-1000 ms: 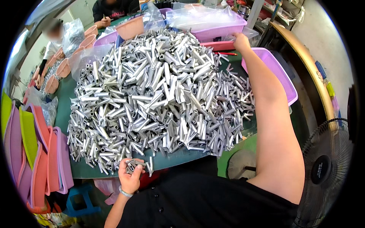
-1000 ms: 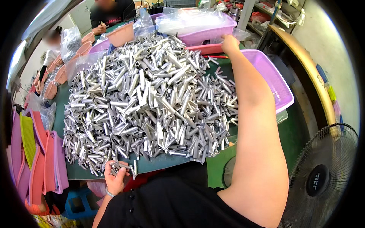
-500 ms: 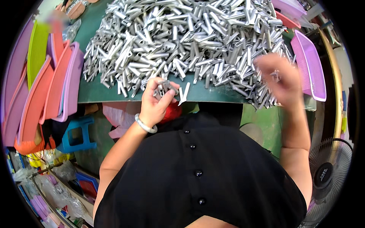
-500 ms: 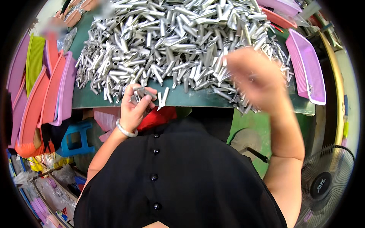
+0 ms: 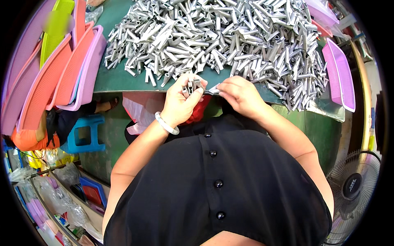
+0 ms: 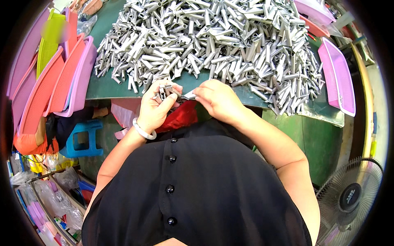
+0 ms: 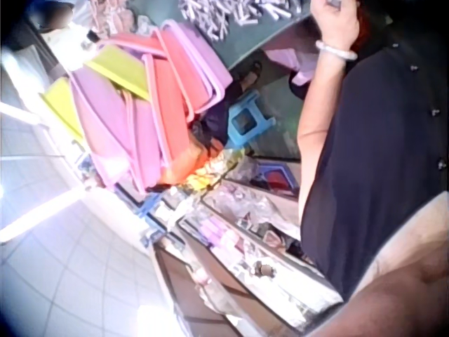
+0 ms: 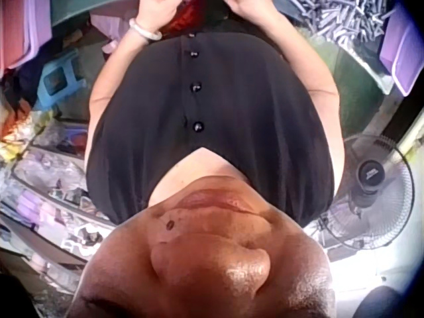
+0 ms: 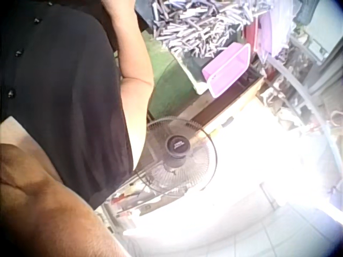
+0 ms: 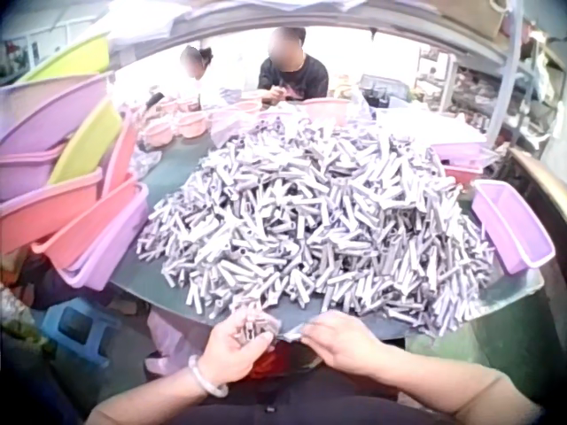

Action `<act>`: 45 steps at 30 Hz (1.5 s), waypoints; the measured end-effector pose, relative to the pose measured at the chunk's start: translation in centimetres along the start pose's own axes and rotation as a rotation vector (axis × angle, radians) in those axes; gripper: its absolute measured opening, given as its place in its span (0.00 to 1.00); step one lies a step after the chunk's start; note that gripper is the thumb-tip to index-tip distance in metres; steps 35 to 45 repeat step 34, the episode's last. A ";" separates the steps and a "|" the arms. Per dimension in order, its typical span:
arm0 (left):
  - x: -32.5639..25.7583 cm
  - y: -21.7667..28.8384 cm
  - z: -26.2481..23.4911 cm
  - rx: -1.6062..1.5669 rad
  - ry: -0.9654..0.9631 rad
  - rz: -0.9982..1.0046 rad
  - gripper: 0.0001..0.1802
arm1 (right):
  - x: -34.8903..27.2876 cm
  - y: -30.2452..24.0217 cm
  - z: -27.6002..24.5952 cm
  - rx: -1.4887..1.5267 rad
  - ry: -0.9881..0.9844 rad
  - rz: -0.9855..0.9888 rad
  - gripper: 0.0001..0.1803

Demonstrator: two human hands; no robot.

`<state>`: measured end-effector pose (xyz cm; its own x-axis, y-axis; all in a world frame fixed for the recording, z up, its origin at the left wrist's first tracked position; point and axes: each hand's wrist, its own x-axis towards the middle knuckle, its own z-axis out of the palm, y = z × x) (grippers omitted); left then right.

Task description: The person repeatedly picks up small silver metal parts from a large pile on a table, joins two pieces together by hand, and places the assembled pair into a red plastic bag. The person continues this repetitive assembly process throughout the clip.

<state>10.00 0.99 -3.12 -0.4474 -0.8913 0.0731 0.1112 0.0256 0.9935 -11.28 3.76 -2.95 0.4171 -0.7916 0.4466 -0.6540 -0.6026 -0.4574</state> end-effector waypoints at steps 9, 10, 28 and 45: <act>-0.1 1.9 0.6 -0.106 0.108 0.197 0.09 | -0.7 0.6 -0.4 0.935 0.024 0.434 0.08; -0.1 2.3 0.2 -0.055 0.071 0.166 0.10 | -0.7 0.6 -0.3 1.030 0.026 0.459 0.08; 1.3 3.4 1.2 0.277 -0.082 0.447 0.19 | 1.0 0.3 -0.7 1.169 0.106 0.166 0.07; 1.7 3.7 1.4 0.299 -0.151 0.451 0.22 | 0.9 0.9 -0.4 1.209 0.117 0.157 0.08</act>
